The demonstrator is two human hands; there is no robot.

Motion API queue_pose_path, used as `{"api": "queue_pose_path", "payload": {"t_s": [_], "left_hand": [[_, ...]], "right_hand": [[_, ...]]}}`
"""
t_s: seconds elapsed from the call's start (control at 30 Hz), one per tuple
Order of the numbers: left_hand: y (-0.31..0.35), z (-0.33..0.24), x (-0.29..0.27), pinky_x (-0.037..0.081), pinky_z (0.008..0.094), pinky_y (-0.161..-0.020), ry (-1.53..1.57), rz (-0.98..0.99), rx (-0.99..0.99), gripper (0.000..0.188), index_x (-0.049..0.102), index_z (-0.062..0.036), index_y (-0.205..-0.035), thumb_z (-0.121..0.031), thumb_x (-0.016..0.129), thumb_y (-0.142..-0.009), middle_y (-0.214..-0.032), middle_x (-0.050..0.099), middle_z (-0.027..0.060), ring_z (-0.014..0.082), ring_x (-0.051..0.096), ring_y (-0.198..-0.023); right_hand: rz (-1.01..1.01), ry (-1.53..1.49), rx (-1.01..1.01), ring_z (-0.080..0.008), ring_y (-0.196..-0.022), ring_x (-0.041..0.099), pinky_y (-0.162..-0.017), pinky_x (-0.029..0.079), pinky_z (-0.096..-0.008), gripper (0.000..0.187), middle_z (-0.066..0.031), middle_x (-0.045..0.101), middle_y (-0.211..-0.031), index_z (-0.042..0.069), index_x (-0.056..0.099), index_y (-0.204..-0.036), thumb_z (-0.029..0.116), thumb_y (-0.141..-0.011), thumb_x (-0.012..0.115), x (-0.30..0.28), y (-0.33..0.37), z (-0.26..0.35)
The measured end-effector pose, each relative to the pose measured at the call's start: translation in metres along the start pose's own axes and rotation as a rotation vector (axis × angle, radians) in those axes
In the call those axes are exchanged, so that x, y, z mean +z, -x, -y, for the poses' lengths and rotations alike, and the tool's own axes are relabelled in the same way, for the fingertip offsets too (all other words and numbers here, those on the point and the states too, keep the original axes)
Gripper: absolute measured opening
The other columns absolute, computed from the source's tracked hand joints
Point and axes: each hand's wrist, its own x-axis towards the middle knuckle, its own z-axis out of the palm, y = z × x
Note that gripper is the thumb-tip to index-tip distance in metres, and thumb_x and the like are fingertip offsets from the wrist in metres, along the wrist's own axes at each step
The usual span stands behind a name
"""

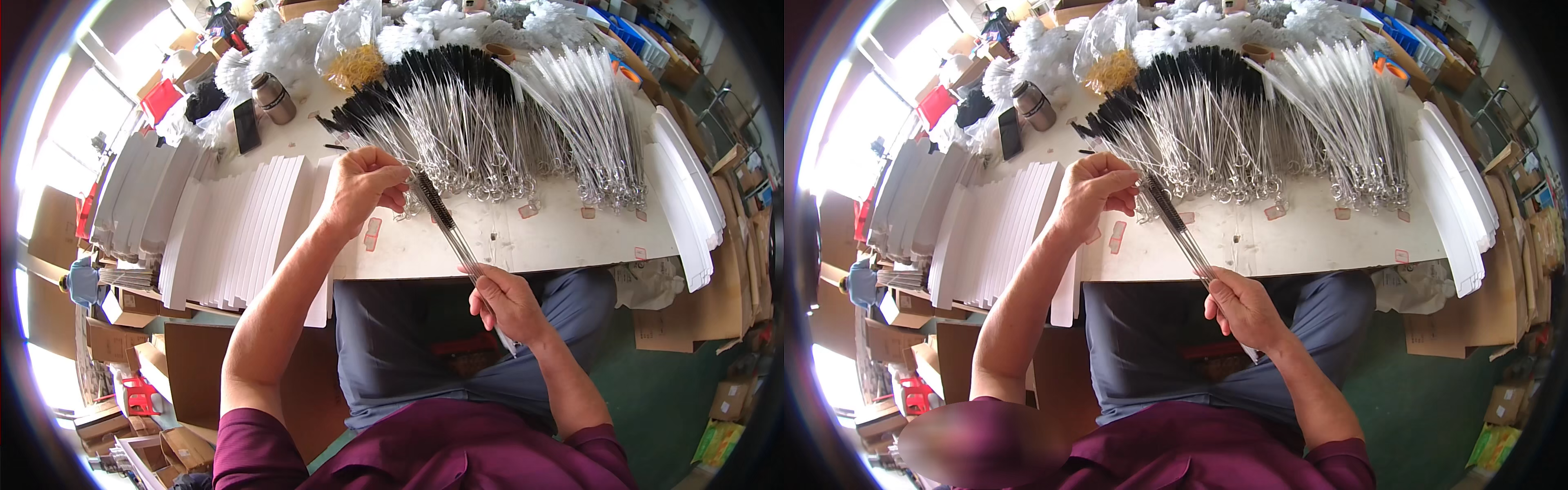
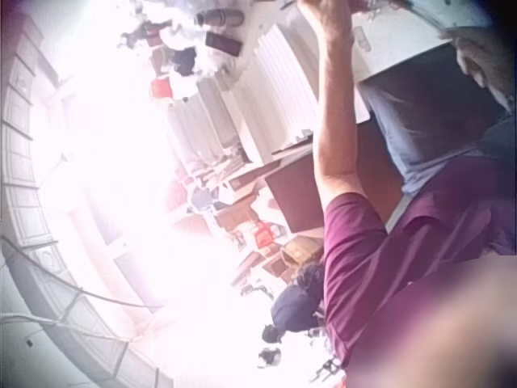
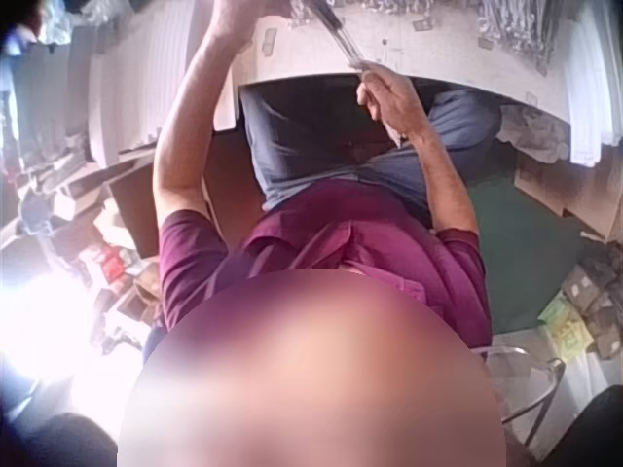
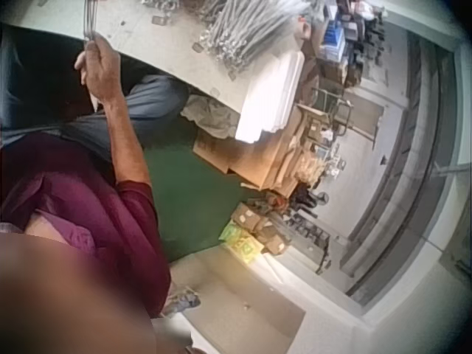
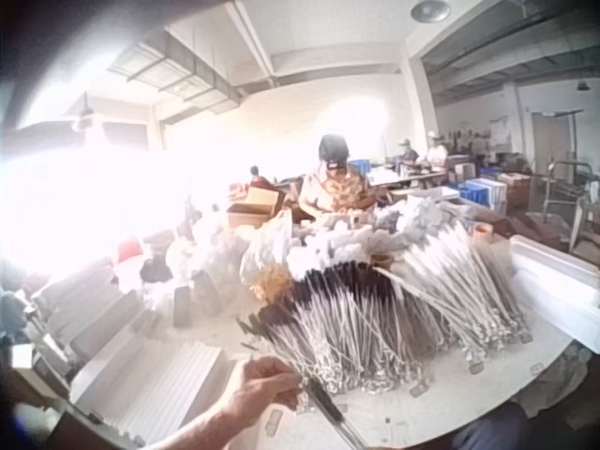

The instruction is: Packaging wire cleaning brushes into white cardboard boxes in a workshop environment.

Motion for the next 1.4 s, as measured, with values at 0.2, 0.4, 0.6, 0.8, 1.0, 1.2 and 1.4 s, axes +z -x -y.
{"api": "queue_pose_path", "payload": {"t_s": [0.2,0.4,0.6,0.8,1.0,1.2,1.4], "left_hand": [[0.001,0.010,-0.005,0.060,0.0295,-0.056,0.034,0.002,0.008,0.011,0.066,0.0006,-0.090,-0.008,0.073,-0.091,-0.077,0.070,0.0105,0.0154,0.068,-0.061],[0.016,0.009,0.008,0.059,0.0279,-0.060,-0.049,-0.036,0.156,0.009,0.068,0.0015,-0.090,-0.005,0.072,-0.092,-0.078,0.071,0.0086,0.0152,0.069,-0.064],[0.049,0.011,0.024,0.058,0.0375,-0.069,-1.074,0.021,0.957,0.012,0.069,-0.0037,-0.091,0.003,0.073,-0.082,-0.096,0.069,0.0122,0.0305,0.071,-0.081],[0.077,0.031,0.000,0.059,0.0423,-0.076,-1.131,-0.191,0.755,0.019,0.071,-0.0001,-0.099,-0.010,0.078,-0.084,-0.098,0.071,0.0189,0.0373,0.071,-0.087],[0.087,0.041,-0.049,0.056,0.0497,-0.077,-1.536,-0.403,-0.113,0.055,0.064,0.0071,-0.100,-0.046,0.072,-0.091,-0.091,0.070,0.0266,0.0423,0.072,-0.087],[0.090,0.063,-0.066,0.056,0.0483,-0.085,-1.370,-0.395,-0.334,0.060,0.069,0.0090,-0.099,-0.048,0.076,-0.083,-0.094,0.073,0.0297,0.0425,0.073,-0.093],[0.098,0.061,-0.092,0.058,0.0410,-0.068,-0.827,-0.369,-0.400,0.049,0.067,0.0089,-0.091,-0.040,0.069,-0.087,-0.083,0.069,0.0180,0.0250,0.068,-0.069]], "right_hand": [[0.022,-0.098,0.077,-0.0031,-0.057,0.046,-0.052,0.040,-0.0204,0.041,0.0015,0.057,-0.072,0.005,0.059,-0.140,0.033,-0.112,0.047,0.001,0.001,0.000],[-0.055,0.002,0.015,-0.0040,-0.061,0.044,-0.055,0.038,-0.0215,0.039,0.0051,0.046,-0.068,0.004,0.064,-0.133,0.032,-0.111,0.050,0.004,0.000,-0.002],[-0.082,-0.010,0.068,-0.0040,-0.061,0.041,-0.054,0.036,-0.0219,0.030,0.0055,0.045,-0.069,0.003,0.070,-0.119,0.025,-0.111,0.051,0.000,0.002,-0.008],[-0.075,-0.014,0.068,-0.0033,-0.060,0.038,-0.054,0.034,-0.0218,0.032,0.0065,0.044,-0.067,0.002,0.072,-0.111,0.027,-0.111,0.051,-0.008,0.008,-0.016],[-0.096,0.048,0.072,-0.0028,-0.058,0.035,-0.051,0.031,-0.0225,0.037,0.0067,0.041,-0.064,0.001,0.072,-0.109,0.032,-0.111,0.052,-0.011,0.008,-0.009],[-0.065,0.021,0.057,-0.0025,-0.058,0.034,-0.051,0.031,-0.0222,0.037,0.0071,0.040,-0.064,0.001,0.071,-0.108,0.032,-0.111,0.052,-0.004,0.006,-0.009],[-0.057,0.050,0.086,-0.0022,-0.058,0.034,-0.050,0.030,-0.0220,0.038,0.0073,0.040,-0.064,0.001,0.071,-0.108,0.033,-0.111,0.052,-0.005,0.012,-0.011]]}}
